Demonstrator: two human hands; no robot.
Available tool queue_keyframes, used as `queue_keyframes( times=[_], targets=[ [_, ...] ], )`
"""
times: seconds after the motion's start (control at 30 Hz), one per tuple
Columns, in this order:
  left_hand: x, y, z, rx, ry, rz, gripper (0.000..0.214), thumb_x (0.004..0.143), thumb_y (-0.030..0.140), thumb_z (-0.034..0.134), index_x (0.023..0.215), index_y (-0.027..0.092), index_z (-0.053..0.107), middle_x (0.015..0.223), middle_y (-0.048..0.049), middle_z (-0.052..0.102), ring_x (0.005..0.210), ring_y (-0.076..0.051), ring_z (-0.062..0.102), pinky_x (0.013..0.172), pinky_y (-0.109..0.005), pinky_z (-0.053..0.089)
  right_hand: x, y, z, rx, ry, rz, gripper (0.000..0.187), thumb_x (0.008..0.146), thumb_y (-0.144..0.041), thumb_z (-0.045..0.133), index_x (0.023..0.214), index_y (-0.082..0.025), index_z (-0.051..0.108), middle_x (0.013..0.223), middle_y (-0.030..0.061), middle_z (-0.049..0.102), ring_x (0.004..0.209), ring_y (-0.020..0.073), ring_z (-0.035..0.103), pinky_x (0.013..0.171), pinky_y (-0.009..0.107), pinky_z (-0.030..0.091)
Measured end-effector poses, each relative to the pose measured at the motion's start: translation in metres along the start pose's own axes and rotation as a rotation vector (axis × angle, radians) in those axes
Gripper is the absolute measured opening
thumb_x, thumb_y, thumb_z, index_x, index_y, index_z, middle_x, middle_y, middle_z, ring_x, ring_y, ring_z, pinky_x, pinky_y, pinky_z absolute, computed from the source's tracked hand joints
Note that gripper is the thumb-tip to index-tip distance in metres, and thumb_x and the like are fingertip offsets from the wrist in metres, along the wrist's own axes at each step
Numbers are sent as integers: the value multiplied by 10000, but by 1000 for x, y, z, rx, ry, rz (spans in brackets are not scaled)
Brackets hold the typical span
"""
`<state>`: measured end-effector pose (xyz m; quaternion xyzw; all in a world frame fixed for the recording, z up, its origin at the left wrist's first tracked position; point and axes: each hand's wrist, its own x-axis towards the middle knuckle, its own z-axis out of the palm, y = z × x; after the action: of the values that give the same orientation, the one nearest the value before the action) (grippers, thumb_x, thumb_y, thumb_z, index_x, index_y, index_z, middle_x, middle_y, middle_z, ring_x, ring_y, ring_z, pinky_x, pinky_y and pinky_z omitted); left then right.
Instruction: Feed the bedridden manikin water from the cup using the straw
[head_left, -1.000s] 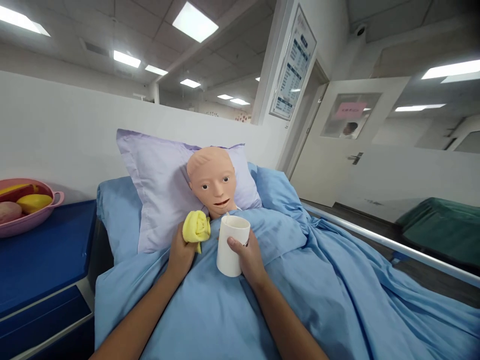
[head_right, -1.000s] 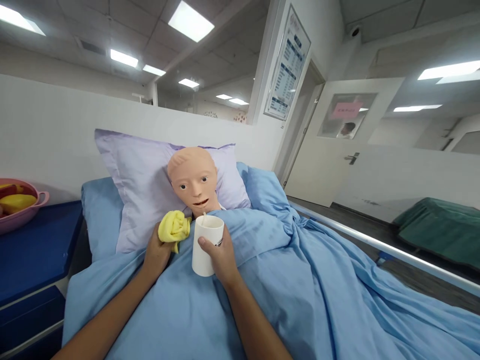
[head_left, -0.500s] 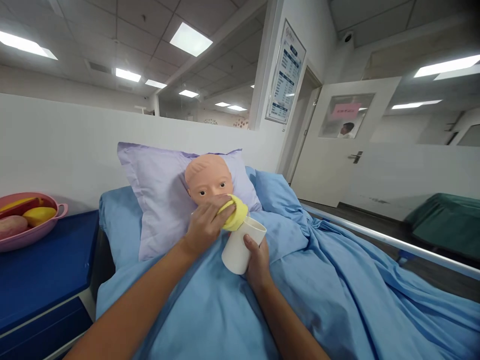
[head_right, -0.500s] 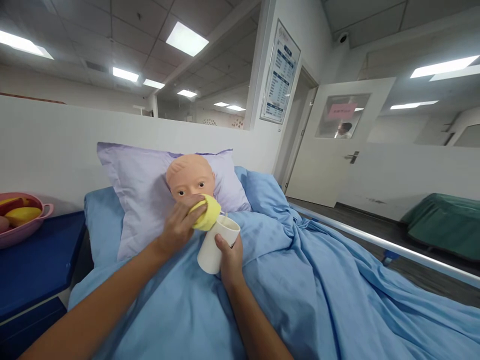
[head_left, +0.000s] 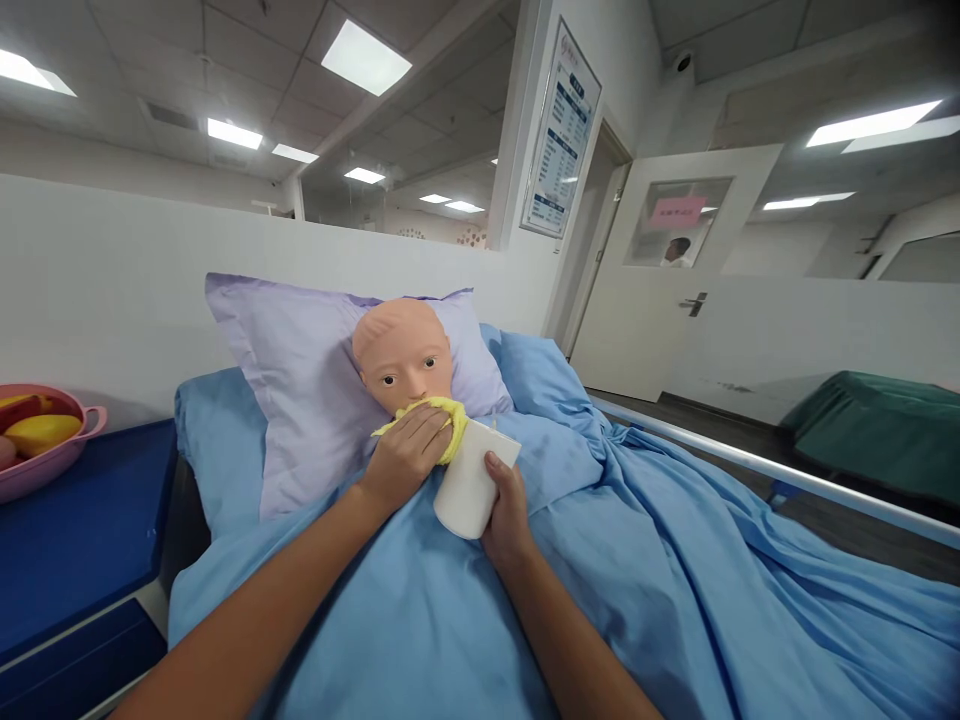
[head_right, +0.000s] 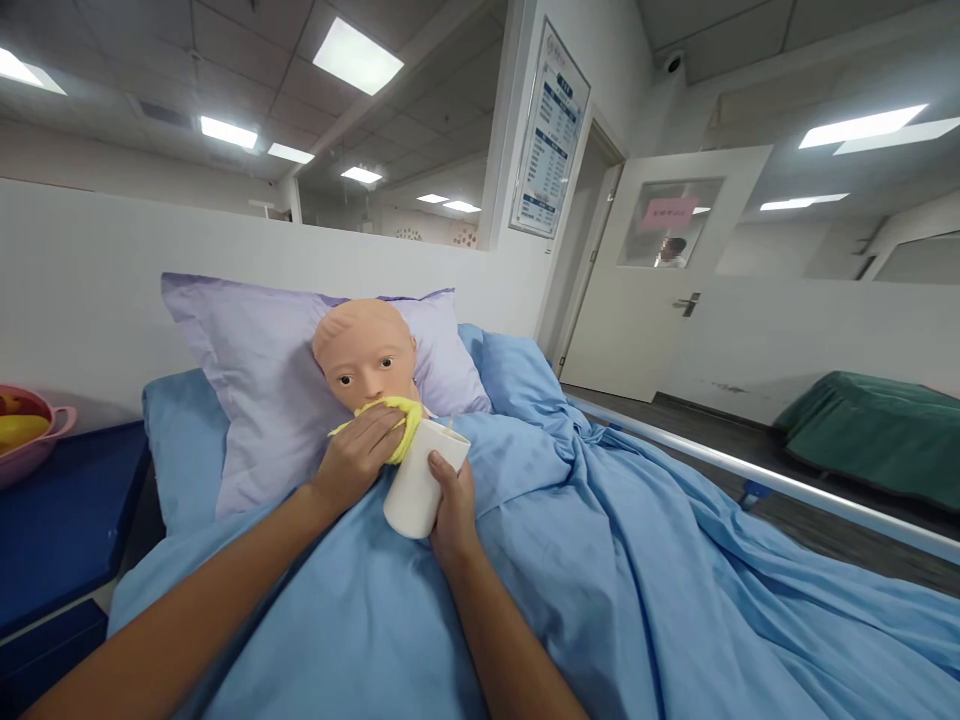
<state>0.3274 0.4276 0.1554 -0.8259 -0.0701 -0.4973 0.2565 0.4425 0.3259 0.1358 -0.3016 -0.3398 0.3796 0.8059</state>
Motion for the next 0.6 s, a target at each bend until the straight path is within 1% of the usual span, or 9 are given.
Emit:
queue_keyframes(
  times=[0.1, 0.2, 0.27, 0.37, 0.43, 0.5, 0.57, 0.6],
  targets=[
    [-14, 0, -7, -18, 4, -6, 280, 954, 74, 476, 1155, 144, 657, 1143, -131, 737, 1163, -237, 673, 1033, -419, 561, 1, 7, -7, 8, -27, 27, 457, 757, -432, 752, 1137, -207, 633, 965, 57, 743, 839, 259, 697, 685, 356, 575],
    [-22, 3, -16, -49, 6, -35, 298, 950, 63, 454, 1149, 152, 657, 1106, -133, 740, 1120, -233, 684, 993, -418, 583, 4, 13, -14, -12, -48, 56, 465, 771, -423, 755, 1170, -218, 629, 954, 45, 751, 805, 248, 703, 672, 353, 575],
    [-19, 5, -23, -100, 21, -66, 346, 952, 53, 415, 1183, 171, 644, 1141, -130, 728, 1171, -231, 660, 1021, -433, 569, 5, 15, -17, -18, -49, 58, 459, 775, -424, 752, 1168, -223, 627, 954, 42, 755, 797, 247, 705, 672, 355, 576],
    [1, 5, -30, -142, 98, -102, 402, 950, 47, 392, 1247, 197, 617, 1214, -124, 704, 1264, -232, 605, 1074, -451, 533, 5, 13, -16, -19, -61, 53, 485, 766, -441, 758, 1178, -227, 618, 970, 45, 756, 797, 249, 708, 682, 363, 579],
    [16, 3, -29, -132, 139, -94, 382, 955, 61, 409, 1245, 198, 617, 1227, -123, 700, 1277, -234, 596, 1080, -450, 525, 3, 9, -11, -14, -72, 49, 483, 759, -448, 762, 1165, -229, 619, 938, 42, 754, 792, 252, 709, 687, 372, 582],
    [25, -1, -23, -118, 129, -46, 326, 958, 78, 441, 1200, 176, 635, 1200, -131, 712, 1259, -240, 612, 1060, -439, 539, 1, 5, -6, -26, -63, 40, 425, 760, -449, 750, 1103, -228, 635, 890, 43, 747, 792, 260, 708, 688, 380, 585],
    [25, -5, -14, -116, 86, -5, 289, 959, 90, 465, 1174, 162, 644, 1194, -140, 718, 1264, -247, 613, 1056, -441, 545, 1, 3, -2, -52, -55, 24, 357, 788, -449, 706, 1065, -232, 643, 896, 51, 742, 811, 266, 707, 691, 384, 587],
    [21, -7, -9, -116, 68, -1, 289, 960, 95, 470, 1181, 162, 643, 1213, -143, 715, 1285, -250, 601, 1070, -453, 537, 1, 3, -1, -85, -63, 4, 347, 811, -455, 669, 1079, -236, 642, 916, 57, 741, 821, 266, 706, 689, 384, 587]
  ],
)
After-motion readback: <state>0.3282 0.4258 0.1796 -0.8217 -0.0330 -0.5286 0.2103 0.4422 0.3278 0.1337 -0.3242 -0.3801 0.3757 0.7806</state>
